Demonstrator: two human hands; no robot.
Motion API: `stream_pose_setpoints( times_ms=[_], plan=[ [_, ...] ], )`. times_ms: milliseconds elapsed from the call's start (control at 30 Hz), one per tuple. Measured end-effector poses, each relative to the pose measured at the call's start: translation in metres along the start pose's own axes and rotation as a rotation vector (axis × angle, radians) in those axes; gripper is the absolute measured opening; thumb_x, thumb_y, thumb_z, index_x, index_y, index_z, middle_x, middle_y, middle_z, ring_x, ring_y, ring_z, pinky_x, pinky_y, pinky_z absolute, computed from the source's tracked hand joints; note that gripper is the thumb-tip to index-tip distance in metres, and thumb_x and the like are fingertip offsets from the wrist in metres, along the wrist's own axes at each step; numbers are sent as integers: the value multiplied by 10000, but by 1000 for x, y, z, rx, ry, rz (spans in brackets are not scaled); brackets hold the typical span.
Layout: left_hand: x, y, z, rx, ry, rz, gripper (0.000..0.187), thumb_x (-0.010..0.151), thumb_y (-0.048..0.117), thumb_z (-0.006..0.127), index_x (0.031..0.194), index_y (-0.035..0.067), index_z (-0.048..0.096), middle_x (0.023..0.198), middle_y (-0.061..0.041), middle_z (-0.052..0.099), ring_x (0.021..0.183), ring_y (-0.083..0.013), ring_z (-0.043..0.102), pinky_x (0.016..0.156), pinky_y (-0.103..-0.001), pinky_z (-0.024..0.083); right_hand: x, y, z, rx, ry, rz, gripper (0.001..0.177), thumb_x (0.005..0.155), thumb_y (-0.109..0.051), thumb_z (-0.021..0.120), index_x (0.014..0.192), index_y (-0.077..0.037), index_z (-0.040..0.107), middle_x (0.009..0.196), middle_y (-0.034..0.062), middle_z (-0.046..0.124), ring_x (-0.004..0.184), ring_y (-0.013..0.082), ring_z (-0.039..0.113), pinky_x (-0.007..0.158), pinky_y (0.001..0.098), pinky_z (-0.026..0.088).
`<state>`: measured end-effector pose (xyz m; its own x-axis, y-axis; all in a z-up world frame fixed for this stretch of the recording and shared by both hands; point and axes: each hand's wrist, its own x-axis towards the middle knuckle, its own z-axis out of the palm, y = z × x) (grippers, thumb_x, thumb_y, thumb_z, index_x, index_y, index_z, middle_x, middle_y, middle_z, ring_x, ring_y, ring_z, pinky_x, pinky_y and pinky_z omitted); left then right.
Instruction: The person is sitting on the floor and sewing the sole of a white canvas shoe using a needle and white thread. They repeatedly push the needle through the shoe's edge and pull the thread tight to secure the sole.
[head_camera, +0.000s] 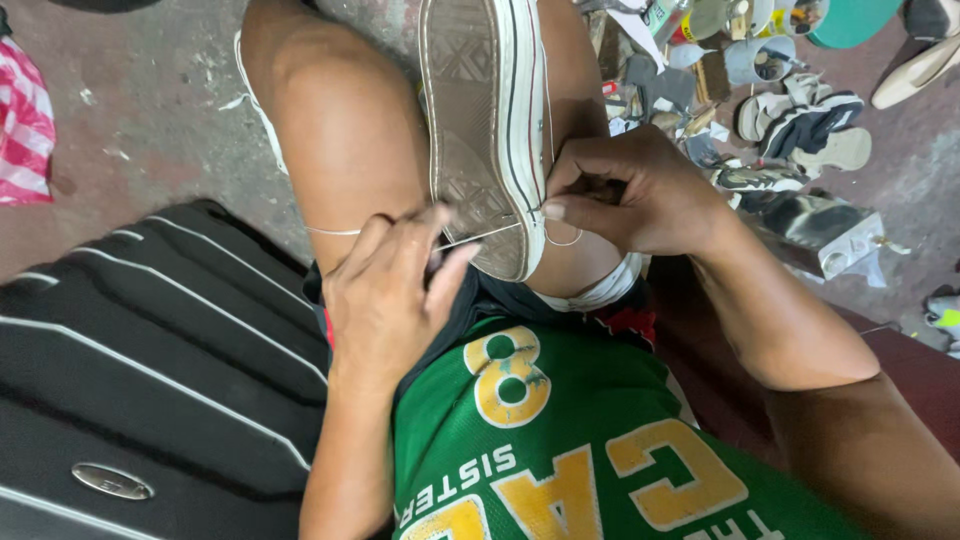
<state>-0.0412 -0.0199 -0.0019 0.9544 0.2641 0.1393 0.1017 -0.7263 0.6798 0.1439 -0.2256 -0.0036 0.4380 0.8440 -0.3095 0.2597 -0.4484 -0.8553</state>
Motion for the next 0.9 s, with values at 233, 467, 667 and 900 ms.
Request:
stream_pose_setpoints(
  times_ms=[233, 467, 667, 900],
  plan=[
    [-31, -21, -3, -1429, 178, -408, 195, 1072, 205, 695, 964, 51, 645, 887, -69, 605, 677, -110, 504, 577, -181, 397, -4, -15, 7, -118, 38, -109, 65, 932, -106, 747, 921, -69, 694, 731, 6, 673, 590, 82, 585, 535, 274, 450],
    [-8, -4, 12, -593, 63, -368, 167, 1158, 107, 552, 1078, 9, 661, 926, -60, 717, 863, -157, 637, 804, -277, 531, -4, -29, 13, -294, 65, -234, 100, 954, -168, 748, 986, -98, 685, 887, 26, 713, 742, 220, 702, 614, 348, 537],
    [6, 12, 8, -475, -55, -293, 119, 1069, 35, 550, 1149, 30, 639, 817, -80, 629, 708, -100, 599, 686, -282, 495, -1, -30, 14, -308, 72, -264, 111, 952, -167, 753, 996, -95, 681, 919, 34, 710, 769, 236, 701, 636, 349, 539],
    [6, 15, 12, -604, -119, -399, 138, 990, -23, 627, 1113, 23, 583, 637, 5, 403, 566, -74, 386, 555, -248, 385, -3, -31, 19, -325, 86, -253, 99, 968, -165, 734, 1010, -103, 669, 934, 36, 689, 784, 248, 690, 643, 360, 534]
  ],
)
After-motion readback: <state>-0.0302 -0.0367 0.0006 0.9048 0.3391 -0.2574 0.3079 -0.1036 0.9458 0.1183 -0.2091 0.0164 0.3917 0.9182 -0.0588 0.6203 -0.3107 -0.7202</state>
